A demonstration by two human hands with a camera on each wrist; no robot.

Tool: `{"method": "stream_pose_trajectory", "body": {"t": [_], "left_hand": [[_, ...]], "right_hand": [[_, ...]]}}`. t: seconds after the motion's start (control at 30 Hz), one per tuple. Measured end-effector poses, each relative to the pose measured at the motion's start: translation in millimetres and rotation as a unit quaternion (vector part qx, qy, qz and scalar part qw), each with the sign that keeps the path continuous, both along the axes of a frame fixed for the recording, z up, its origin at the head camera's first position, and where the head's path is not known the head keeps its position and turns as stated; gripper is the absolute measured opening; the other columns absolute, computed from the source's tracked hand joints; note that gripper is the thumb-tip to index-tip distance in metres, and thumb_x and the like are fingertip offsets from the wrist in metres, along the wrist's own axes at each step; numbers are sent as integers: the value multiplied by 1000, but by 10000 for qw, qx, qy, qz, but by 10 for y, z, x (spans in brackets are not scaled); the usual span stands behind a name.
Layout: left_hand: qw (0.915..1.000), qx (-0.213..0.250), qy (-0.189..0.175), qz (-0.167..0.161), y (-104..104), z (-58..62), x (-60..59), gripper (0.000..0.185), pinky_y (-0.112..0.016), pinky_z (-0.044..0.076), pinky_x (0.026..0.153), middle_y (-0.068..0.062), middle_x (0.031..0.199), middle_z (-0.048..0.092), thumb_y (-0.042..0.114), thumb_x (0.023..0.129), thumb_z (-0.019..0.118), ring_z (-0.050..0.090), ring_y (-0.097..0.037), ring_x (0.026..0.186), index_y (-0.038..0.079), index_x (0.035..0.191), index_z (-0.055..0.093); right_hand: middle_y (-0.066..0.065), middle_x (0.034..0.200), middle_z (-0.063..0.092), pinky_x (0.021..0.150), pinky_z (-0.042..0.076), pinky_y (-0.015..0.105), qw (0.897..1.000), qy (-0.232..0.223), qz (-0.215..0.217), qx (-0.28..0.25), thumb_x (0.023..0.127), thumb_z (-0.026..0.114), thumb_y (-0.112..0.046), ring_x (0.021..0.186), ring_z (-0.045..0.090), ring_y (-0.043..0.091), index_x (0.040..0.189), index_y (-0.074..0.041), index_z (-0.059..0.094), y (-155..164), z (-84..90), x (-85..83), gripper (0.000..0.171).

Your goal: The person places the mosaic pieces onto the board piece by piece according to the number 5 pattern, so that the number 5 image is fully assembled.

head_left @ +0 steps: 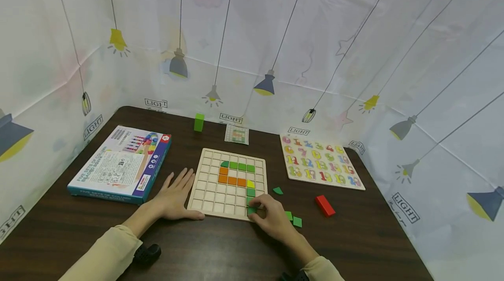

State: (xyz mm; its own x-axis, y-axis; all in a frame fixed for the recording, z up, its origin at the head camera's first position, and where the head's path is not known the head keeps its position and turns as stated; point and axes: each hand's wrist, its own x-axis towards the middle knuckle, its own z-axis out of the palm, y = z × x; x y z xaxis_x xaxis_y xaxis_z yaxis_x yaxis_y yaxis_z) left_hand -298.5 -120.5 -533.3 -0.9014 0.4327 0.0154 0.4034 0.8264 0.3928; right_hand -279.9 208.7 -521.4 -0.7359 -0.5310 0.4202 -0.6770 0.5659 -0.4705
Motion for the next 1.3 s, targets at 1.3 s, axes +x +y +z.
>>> {"method": "stream_pose_trajectory", "body": {"t": [1.3], "left_hand": [[9999,-113,31,32,-10,-12,-9,130,-55,-4,109,-14,157,7,93,61,40,0,-30,143,2,151,14]], "right_hand": [[-5,99,65,78,51,39,9897,-33,-1403,-280,75,76,3,93,61,11,102,-12,66,800,-32,167,33]]}}
